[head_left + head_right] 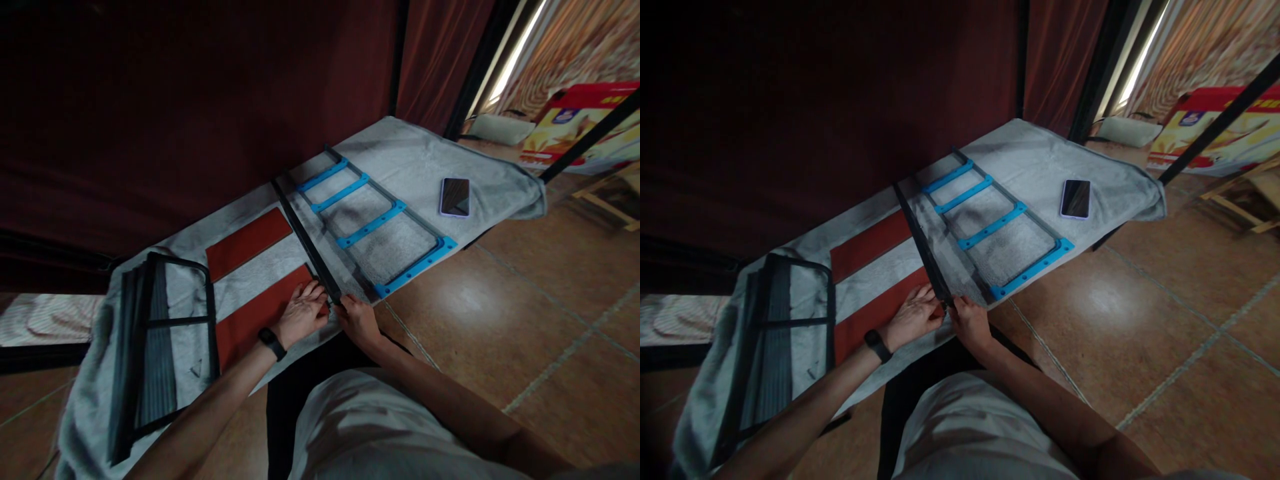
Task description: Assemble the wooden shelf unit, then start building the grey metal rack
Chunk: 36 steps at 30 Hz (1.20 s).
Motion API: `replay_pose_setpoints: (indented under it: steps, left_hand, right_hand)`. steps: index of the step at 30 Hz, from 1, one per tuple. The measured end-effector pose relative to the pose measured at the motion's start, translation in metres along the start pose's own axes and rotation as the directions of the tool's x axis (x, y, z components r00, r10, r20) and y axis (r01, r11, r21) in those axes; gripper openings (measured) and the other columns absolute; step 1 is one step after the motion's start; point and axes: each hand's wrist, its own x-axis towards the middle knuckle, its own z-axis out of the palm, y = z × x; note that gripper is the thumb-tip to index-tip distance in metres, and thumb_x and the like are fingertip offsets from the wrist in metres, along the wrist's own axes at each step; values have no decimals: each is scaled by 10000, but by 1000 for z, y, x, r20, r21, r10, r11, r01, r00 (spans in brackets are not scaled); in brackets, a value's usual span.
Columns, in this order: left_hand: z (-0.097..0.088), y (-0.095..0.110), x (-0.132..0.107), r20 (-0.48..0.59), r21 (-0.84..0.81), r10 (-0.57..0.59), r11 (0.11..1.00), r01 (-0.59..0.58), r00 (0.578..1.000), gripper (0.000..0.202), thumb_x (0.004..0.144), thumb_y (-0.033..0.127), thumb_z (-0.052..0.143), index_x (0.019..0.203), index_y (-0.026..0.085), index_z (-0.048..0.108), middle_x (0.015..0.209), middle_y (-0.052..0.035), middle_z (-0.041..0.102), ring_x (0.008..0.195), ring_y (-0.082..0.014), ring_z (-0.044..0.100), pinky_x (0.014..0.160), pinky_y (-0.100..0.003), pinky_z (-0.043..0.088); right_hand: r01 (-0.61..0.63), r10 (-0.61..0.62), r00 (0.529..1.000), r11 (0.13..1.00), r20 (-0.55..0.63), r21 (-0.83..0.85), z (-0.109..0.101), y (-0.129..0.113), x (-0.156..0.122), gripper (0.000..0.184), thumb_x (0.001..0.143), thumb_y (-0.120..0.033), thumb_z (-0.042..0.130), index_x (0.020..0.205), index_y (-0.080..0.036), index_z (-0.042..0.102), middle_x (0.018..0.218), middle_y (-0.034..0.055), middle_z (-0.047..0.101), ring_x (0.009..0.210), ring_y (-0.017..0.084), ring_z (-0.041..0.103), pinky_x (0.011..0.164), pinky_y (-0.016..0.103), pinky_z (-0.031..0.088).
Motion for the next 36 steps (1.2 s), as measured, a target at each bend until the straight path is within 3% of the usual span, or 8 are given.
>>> replay_pose_setpoints:
  steps: [8, 12, 16, 22, 26, 29, 36]
  left_hand:
    - [8, -2, 2, -55, 2, 23, 1000, -23, 998, 324, 855, 293, 601, 1150, 161, 627, 1278, -128, 608, 1338, -293, 457, 1215, -503, 234]
    - [9, -1, 2, -85, -4, 21, 1000, -21, 996, 314, 853, 295, 611, 1130, 147, 607, 1200, -132, 611, 1269, -286, 505, 1218, -495, 254]
    - [13, -2, 3, -107, -67, -1, 998, -6, 994, 310, 851, 291, 620, 1126, 157, 571, 1192, -125, 590, 1263, -287, 508, 1207, -511, 291]
    - [22, -5, 0, -174, -213, -50, 977, 12, 983, 396, 830, 275, 648, 1186, 201, 493, 1214, -96, 566, 1279, -277, 505, 1205, -540, 303]
    - [26, -6, -2, -212, -280, -57, 960, -5, 976, 501, 816, 241, 654, 1273, 229, 450, 1232, -86, 559, 1283, -269, 508, 1211, -542, 298]
    - [28, -5, -2, -223, -298, -77, 954, 7, 972, 561, 812, 229, 655, 1329, 234, 435, 1285, -97, 543, 1317, -280, 486, 1211, -549, 302]
    - [35, -3, -4, -215, -312, -97, 950, 26, 972, 500, 824, 184, 624, 1307, 221, 498, 1342, -101, 540, 1364, -280, 444, 1215, -542, 303]
  right_hand:
    - [53, -41, 998, 975, -56, 217, 8, 7, 0, 138, 936, -198, 544, 988, -182, 671, 903, 75, 691, 771, 186, 643, 699, 274, 474]
    - [99, -79, 995, 921, -67, 377, 9, 11, 1, 295, 900, -101, 443, 1045, -169, 690, 928, 83, 692, 823, 183, 651, 759, 284, 498]
    - [1, 60, 993, 857, -102, 515, 16, 18, 4, 288, 875, -153, 458, 984, -187, 722, 927, 73, 726, 858, 198, 663, 816, 326, 515]
    - [-129, 225, 973, 723, -56, 678, 25, 27, 11, 190, 798, -330, 580, 831, -196, 710, 866, 48, 733, 838, 206, 663, 826, 343, 522]
    - [-156, 247, 969, 683, -24, 713, 27, 30, 13, 226, 778, -402, 602, 803, -197, 694, 815, 38, 717, 797, 203, 652, 778, 331, 519]
    - [-186, 263, 965, 703, -9, 686, 30, 31, 13, 250, 796, -434, 594, 780, -200, 682, 763, 28, 699, 755, 198, 632, 729, 319, 505]
    - [-237, 332, 942, 746, -39, 622, 36, 23, 11, 270, 869, -449, 519, 730, -222, 563, 671, 1, 625, 632, 168, 569, 606, 294, 461]
